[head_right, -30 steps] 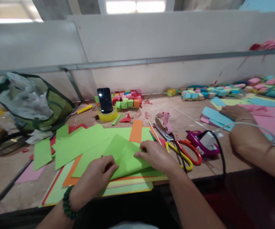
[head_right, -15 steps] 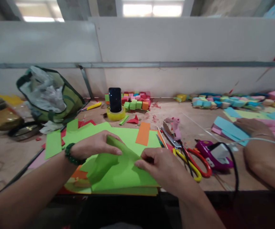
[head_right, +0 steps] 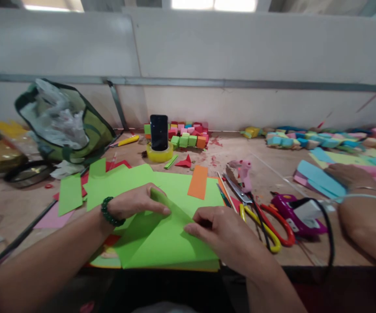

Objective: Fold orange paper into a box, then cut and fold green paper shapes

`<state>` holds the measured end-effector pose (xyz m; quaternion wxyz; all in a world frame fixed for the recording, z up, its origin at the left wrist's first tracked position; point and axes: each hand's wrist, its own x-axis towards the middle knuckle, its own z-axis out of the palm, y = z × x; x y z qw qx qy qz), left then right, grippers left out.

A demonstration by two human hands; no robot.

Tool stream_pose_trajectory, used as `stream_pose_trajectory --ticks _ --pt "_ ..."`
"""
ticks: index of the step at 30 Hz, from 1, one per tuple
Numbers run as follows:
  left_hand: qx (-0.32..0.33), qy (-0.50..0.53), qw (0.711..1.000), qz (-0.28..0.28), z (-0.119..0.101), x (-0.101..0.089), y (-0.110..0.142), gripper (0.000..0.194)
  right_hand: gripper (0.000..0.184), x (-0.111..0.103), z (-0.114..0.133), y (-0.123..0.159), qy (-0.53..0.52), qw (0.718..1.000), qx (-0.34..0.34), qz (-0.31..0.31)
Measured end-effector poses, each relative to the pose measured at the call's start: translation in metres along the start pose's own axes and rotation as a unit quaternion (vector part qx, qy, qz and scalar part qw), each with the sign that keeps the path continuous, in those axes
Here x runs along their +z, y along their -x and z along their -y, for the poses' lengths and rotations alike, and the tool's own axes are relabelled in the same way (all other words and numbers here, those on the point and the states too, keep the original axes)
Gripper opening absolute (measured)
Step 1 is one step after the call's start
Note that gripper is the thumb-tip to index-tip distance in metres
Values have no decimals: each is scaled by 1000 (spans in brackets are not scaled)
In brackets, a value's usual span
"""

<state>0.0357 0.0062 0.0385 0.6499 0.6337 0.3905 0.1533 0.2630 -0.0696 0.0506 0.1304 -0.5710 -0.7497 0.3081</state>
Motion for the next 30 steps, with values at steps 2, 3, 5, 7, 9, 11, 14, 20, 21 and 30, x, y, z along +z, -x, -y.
stream_pose_trajectory --ticks 2,3,5,7,9,11,14,20,21,30 --pt "-1 2 1000 0 1 -1 1 22 38 0 0 -2 2 1000 -5 0" --pt "-2 3 1000 0 1 -1 1 22 38 0 0 -2 4 1000 -4 2" --pt "1 7 1000 2 1 -2 1 20 37 0 1 -3 7 1000 3 7" --pt "8 11 1000 6 2 -3 1 18 35 0 2 -4 9 1000 9 9" --pt "16 10 1000 7 3 -5 1 18 34 0 3 -5 9 1000 9 7" --pt "24 0 1000 7 4 -6 0 18 34 0 3 -7 12 1000 10 4" --pt "44 -20 999 0 6 -6 -1 18 33 0 1 -11 16 1000 15 3" --pt "60 -70 996 5 3 -16 0 24 33 -4 1 -13 46 999 -15 -1" --pt "74 -85 994 6 1 -19 1 31 33 -4 3 -13 59 998 -21 2" --pt "141 -304 941 46 -9 -12 10 16 23 6 32 -17 159 981 -107 6"
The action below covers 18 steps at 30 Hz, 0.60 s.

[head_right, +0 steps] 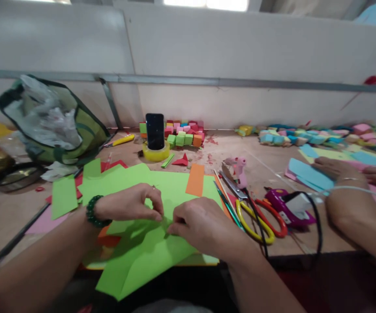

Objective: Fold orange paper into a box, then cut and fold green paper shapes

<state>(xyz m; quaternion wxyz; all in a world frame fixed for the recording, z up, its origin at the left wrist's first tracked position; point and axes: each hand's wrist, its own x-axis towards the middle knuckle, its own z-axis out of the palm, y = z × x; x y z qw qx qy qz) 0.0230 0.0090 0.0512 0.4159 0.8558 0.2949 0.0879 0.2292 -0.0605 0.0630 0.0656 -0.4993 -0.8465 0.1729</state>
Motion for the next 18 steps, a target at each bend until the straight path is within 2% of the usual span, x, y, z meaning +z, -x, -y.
stream_pose_trajectory --ticks 2,3,5,6,8,9,10,11,13,15,18 --pt "11 24 1000 1 5 0 0 14 22 -2 -1 0 -9 1000 6 -19" --pt "13 42 999 -9 9 -1 1 14 19 -3 -3 0 -26 998 13 -50" --pt "0 89 995 -48 15 -4 1 16 23 -5 -11 3 -75 982 28 -173" --pt "-11 118 990 -73 17 -5 1 17 32 -4 -17 4 -107 960 34 -256" --pt "-28 180 976 -121 20 -7 1 19 44 0 -29 7 -190 891 52 -410" --pt "-30 210 967 -141 20 -7 1 20 45 4 -35 8 -258 854 58 -448" --pt "-29 235 959 -157 19 -6 0 21 46 8 -40 8 -334 825 60 -453" --pt "-26 254 952 -168 17 -5 -1 22 46 13 -44 8 -401 808 64 -427" --pt "-22 280 944 -175 13 -1 -2 24 44 22 -47 6 -497 791 64 -350" --pt "-20 283 943 -172 9 4 -3 24 41 27 -46 4 -548 781 53 -294" --pt "-16 247 953 -175 6 12 -4 22 42 26 -41 2 -582 754 52 -300"
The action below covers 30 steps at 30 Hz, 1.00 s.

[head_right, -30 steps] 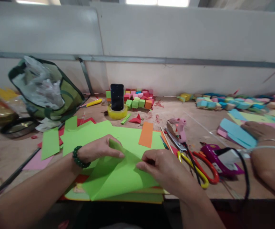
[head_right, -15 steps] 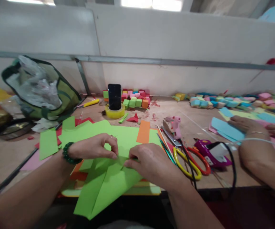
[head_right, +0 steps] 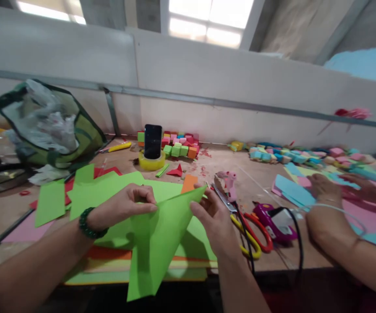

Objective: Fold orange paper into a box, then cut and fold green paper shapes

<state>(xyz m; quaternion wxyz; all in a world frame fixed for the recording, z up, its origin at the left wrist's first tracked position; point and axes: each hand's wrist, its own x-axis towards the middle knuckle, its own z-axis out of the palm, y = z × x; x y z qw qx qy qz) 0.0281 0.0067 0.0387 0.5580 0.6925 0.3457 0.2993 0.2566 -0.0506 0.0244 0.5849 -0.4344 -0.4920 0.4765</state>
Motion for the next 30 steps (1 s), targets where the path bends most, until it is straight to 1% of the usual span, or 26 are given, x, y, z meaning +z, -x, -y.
stream_pose_trajectory --ticks 2,4,7,14,18,20,23,28,30 --pt "2 -14 1000 2 1 3 1 20 46 2 4 1 -14 999 2 -33" --pt "-6 -10 1000 10 2 4 1 20 48 2 7 3 -17 999 12 -50" --pt "-21 0 1000 21 3 4 0 20 50 -1 7 6 -9 998 20 -60" --pt "-69 45 996 35 4 5 -1 20 57 -5 4 9 30 997 8 -71" --pt "-73 46 996 34 4 4 -1 20 51 -6 5 8 41 997 7 -72" --pt "-72 40 996 34 5 4 -2 20 48 -7 4 7 57 995 -8 -80" --pt "-72 33 996 39 7 4 -2 21 49 -10 4 4 78 992 -33 -97" --pt "-72 34 996 45 11 4 -3 20 46 -14 6 2 72 988 -43 -127" --pt "-66 37 996 53 13 5 -3 18 44 -15 7 1 77 988 -45 -128"
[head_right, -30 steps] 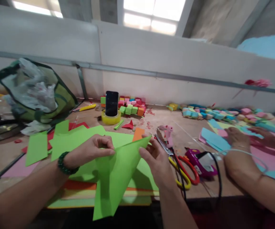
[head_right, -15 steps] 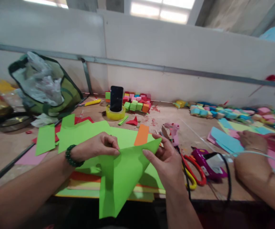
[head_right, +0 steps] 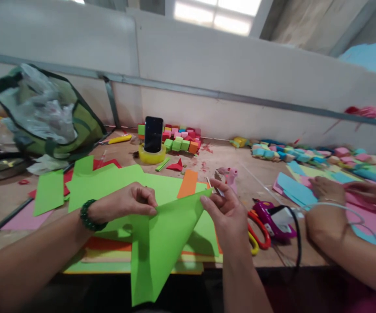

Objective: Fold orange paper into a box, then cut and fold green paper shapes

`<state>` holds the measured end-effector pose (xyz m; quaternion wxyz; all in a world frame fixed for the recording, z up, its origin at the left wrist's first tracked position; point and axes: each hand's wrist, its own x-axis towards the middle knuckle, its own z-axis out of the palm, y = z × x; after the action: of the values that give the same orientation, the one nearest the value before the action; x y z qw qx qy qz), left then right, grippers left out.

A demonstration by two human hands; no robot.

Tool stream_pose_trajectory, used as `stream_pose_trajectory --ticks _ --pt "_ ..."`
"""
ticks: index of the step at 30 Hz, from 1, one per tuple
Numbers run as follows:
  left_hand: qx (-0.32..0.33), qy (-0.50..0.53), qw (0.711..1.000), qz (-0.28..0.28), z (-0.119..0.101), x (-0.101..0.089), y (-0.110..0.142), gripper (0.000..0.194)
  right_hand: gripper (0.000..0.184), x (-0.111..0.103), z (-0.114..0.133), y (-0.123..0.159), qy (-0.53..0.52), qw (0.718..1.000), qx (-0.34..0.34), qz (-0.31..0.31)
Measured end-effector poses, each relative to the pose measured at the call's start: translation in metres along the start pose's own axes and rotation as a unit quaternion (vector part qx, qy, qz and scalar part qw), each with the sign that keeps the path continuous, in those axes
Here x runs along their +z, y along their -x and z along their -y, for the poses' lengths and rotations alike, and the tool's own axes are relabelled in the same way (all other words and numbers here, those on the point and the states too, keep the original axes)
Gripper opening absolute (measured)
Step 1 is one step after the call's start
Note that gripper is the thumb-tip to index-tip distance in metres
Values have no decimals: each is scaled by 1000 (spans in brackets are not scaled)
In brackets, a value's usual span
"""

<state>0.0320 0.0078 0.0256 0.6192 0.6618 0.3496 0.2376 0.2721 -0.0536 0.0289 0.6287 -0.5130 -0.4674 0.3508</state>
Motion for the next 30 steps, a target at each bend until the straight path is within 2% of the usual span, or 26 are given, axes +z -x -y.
stream_pose_trajectory --ticks 4,11,20,26,30 --pt "1 1 1000 12 -1 2 0 18 43 -2 0 -2 7 1000 -7 -8" --pt "-34 -2 999 16 -1 1 0 23 52 -5 0 -1 28 999 -33 -13" --pt "-28 0 1000 10 0 0 0 19 55 -7 0 -2 5 998 -34 -47" --pt "-12 -16 1000 12 -3 1 1 16 47 -10 -3 -4 -29 998 -27 -57" --pt "-7 -27 1000 12 -3 1 1 16 51 -10 -6 -5 -44 996 -36 -75"
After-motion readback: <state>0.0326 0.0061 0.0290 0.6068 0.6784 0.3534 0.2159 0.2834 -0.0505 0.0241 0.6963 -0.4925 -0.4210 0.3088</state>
